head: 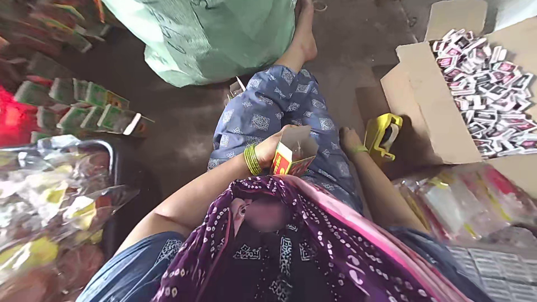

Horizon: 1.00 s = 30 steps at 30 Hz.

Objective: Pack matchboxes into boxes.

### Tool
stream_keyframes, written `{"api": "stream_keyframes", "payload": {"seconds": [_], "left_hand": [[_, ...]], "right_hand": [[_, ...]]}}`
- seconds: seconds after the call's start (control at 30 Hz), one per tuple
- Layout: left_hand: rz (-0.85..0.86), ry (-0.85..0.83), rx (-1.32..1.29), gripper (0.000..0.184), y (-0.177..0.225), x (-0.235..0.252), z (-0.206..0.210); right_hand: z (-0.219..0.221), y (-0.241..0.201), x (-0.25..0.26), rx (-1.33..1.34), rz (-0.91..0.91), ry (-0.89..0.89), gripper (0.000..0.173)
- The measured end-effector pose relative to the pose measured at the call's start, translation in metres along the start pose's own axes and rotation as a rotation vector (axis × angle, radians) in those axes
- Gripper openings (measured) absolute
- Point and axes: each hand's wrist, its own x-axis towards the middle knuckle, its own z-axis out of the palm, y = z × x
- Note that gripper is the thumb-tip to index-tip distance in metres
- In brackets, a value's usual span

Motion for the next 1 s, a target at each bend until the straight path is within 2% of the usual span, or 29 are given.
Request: {"api": "stream_keyframes", "payload": {"seconds": [0.1,0.17,0.2,0.23,0.3,0.4,0.47,0.57,0.63,0.7,0.77,0.83,0.93,1.0], "left_hand": [[-0.061,0.163,0.213,0.036,0.006,-0.008,0.009],[-0.029,0.206,0.327,0.068,0.001,-0.008,0.007],[0.014,0.168,0.365,0.081,-0.002,-0.009,0.003],[0.072,0.118,0.423,0.085,-0.003,-0.011,0.000],[0.130,0.080,0.620,0.071,-0.002,-0.016,0.000],[-0.056,0.100,0.974,0.102,0.006,-0.016,0.010],[-0.090,0.143,0.971,0.095,0.000,-0.013,0.008],[0.154,0.136,0.719,0.072,-0.010,-0.011,0.001],[0.309,0.077,0.557,0.068,-0.013,-0.008,0.001],[0.378,0.042,0.496,0.066,-0.014,-0.002,0.000],[0.397,0.019,0.490,0.065,-0.019,0.004,-0.003],[0.411,-0.018,0.505,0.065,-0.027,0.011,-0.009],[0.374,-0.008,0.523,0.068,-0.028,0.013,-0.011],[0.351,0.004,0.532,0.071,-0.027,0.011,-0.010]], "right_hand": [[0.006,0.013,-0.022,0.085,0.017,-0.073,0.046],[0.008,0.016,-0.035,0.087,0.050,-0.097,0.043],[0.010,0.016,-0.040,0.087,0.070,-0.093,0.041],[0.010,0.016,-0.045,0.086,0.090,-0.088,0.039],[0.009,0.015,-0.052,0.078,0.114,-0.076,0.037],[0.000,0.010,-0.053,0.154,0.085,0.005,0.035],[-0.013,0.003,-0.055,0.261,0.053,0.127,0.036],[-0.039,-0.008,-0.061,0.535,-0.116,0.357,0.032],[-0.066,-0.025,-0.079,0.678,-0.286,0.498,0.034],[-0.095,-0.052,-0.104,0.774,-0.476,0.630,0.037],[-0.119,-0.078,-0.134,0.816,-0.656,0.655,0.037],[-0.131,-0.100,-0.161,0.741,-0.775,0.598,0.030],[-0.124,-0.121,-0.183,0.526,-0.807,0.475,0.027],[-0.108,-0.132,-0.186,0.425,-0.782,0.467,0.023]]}}
